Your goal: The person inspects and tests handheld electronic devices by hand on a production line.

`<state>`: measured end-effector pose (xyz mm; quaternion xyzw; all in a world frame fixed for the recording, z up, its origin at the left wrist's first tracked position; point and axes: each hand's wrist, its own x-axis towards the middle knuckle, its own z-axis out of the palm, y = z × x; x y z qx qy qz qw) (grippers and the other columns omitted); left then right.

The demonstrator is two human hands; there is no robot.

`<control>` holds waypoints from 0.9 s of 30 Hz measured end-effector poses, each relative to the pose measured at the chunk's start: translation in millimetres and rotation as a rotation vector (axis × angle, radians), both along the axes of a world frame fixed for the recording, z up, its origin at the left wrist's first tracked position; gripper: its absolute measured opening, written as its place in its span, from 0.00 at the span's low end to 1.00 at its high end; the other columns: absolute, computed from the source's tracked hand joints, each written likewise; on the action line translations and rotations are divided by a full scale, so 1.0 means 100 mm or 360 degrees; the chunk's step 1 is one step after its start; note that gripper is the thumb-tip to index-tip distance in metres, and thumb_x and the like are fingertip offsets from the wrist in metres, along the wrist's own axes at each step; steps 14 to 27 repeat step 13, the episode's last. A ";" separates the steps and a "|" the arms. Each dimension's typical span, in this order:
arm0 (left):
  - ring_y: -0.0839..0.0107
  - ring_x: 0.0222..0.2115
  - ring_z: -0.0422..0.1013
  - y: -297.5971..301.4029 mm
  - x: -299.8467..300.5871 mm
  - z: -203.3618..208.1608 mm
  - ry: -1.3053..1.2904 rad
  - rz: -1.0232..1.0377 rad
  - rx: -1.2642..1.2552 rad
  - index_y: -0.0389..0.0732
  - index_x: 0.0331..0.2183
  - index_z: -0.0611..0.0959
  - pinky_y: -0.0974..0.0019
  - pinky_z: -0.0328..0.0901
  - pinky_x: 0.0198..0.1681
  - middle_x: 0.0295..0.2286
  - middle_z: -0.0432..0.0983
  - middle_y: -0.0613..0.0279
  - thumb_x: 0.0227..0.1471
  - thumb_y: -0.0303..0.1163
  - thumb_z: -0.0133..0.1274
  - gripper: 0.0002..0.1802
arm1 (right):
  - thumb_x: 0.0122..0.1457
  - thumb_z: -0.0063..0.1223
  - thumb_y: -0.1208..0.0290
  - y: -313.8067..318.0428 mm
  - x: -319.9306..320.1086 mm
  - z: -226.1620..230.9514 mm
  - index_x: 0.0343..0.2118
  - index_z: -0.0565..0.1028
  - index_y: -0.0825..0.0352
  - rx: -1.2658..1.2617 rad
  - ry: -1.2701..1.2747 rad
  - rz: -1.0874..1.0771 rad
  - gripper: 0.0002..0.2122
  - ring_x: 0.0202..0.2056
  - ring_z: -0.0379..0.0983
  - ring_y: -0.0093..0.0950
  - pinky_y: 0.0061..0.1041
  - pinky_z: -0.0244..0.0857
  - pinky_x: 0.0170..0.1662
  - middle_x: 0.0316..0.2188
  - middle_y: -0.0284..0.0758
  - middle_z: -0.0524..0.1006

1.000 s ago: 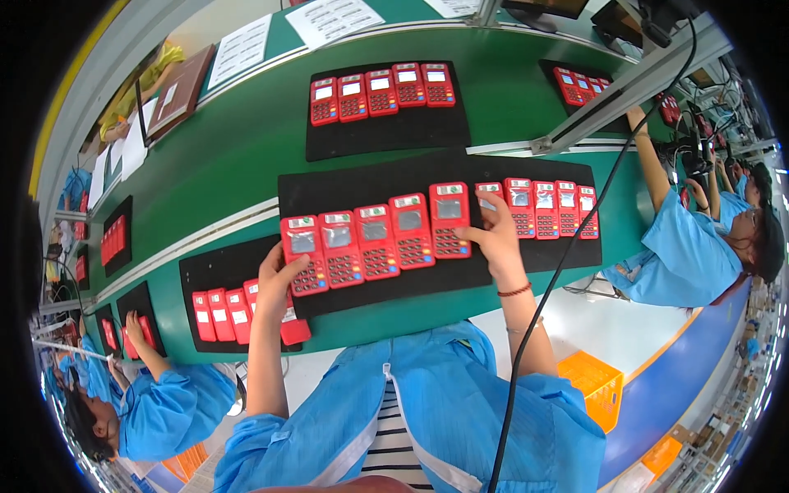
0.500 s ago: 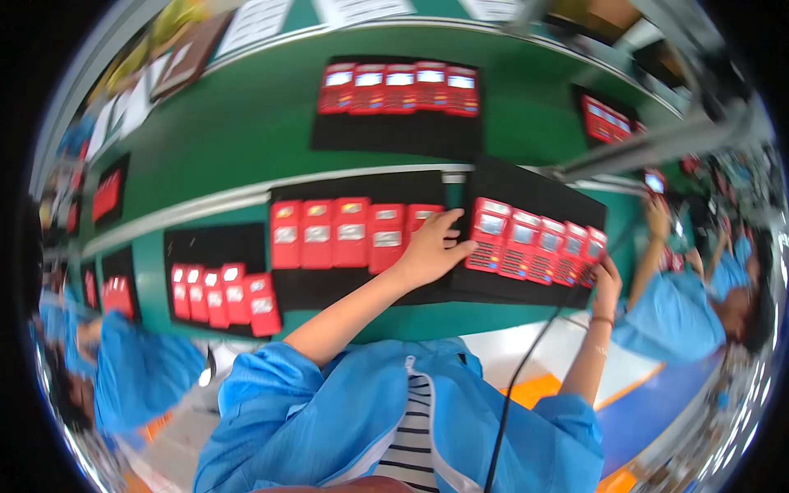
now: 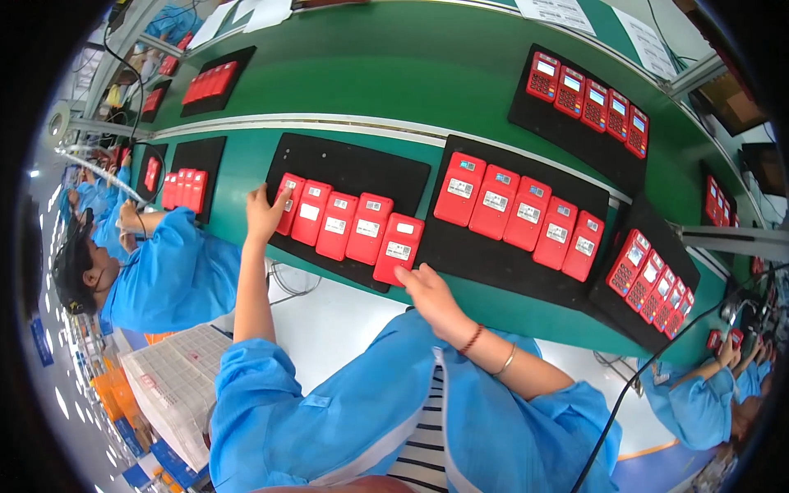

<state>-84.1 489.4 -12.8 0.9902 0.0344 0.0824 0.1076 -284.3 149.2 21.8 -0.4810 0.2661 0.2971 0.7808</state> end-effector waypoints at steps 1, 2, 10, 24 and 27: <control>0.52 0.39 0.71 -0.14 0.06 0.20 0.0437 0.0114 -0.0446 0.29 0.52 0.73 0.59 0.67 0.45 0.40 0.71 0.43 0.44 0.57 0.62 0.45 | 0.60 0.54 0.52 0.11 0.07 0.06 0.60 0.52 0.83 -0.0134 -0.0061 -0.0059 0.39 0.47 0.72 0.30 0.28 0.62 0.55 0.46 0.45 0.75; 0.52 0.39 0.71 -0.12 -0.01 0.20 0.0449 0.0092 -0.0456 0.29 0.52 0.73 0.59 0.67 0.45 0.40 0.71 0.43 0.44 0.57 0.62 0.45 | 0.61 0.54 0.53 0.24 0.07 -0.01 0.59 0.53 0.82 -0.0276 -0.0109 -0.0016 0.37 0.44 0.73 0.29 0.28 0.64 0.52 0.42 0.43 0.76; 0.46 0.59 0.56 -0.34 -0.30 0.39 0.0392 -0.0656 -0.0188 0.44 0.60 0.65 0.53 0.56 0.60 0.58 0.56 0.39 0.31 0.48 0.73 0.56 | 0.51 0.65 0.56 0.35 0.23 -0.04 0.61 0.53 0.72 -0.1435 -0.0975 -0.0112 0.42 0.58 0.57 0.51 0.42 0.57 0.58 0.56 0.56 0.59; 0.44 0.63 0.46 -0.05 -0.15 0.31 0.0690 -0.0792 -0.0282 0.52 0.65 0.53 0.48 0.50 0.63 0.63 0.44 0.44 0.33 0.47 0.73 0.63 | 0.49 0.64 0.47 0.75 0.51 0.01 0.65 0.45 0.70 -0.1840 -0.0713 0.0184 0.50 0.64 0.42 0.57 0.56 0.45 0.62 0.63 0.64 0.41; 0.44 0.63 0.46 -0.05 -0.15 0.31 0.0690 -0.0792 -0.0282 0.52 0.65 0.53 0.48 0.50 0.63 0.63 0.44 0.44 0.33 0.47 0.73 0.63 | 0.49 0.64 0.47 0.75 0.51 0.01 0.65 0.45 0.70 -0.1840 -0.0713 0.0184 0.50 0.64 0.42 0.57 0.56 0.45 0.62 0.63 0.64 0.41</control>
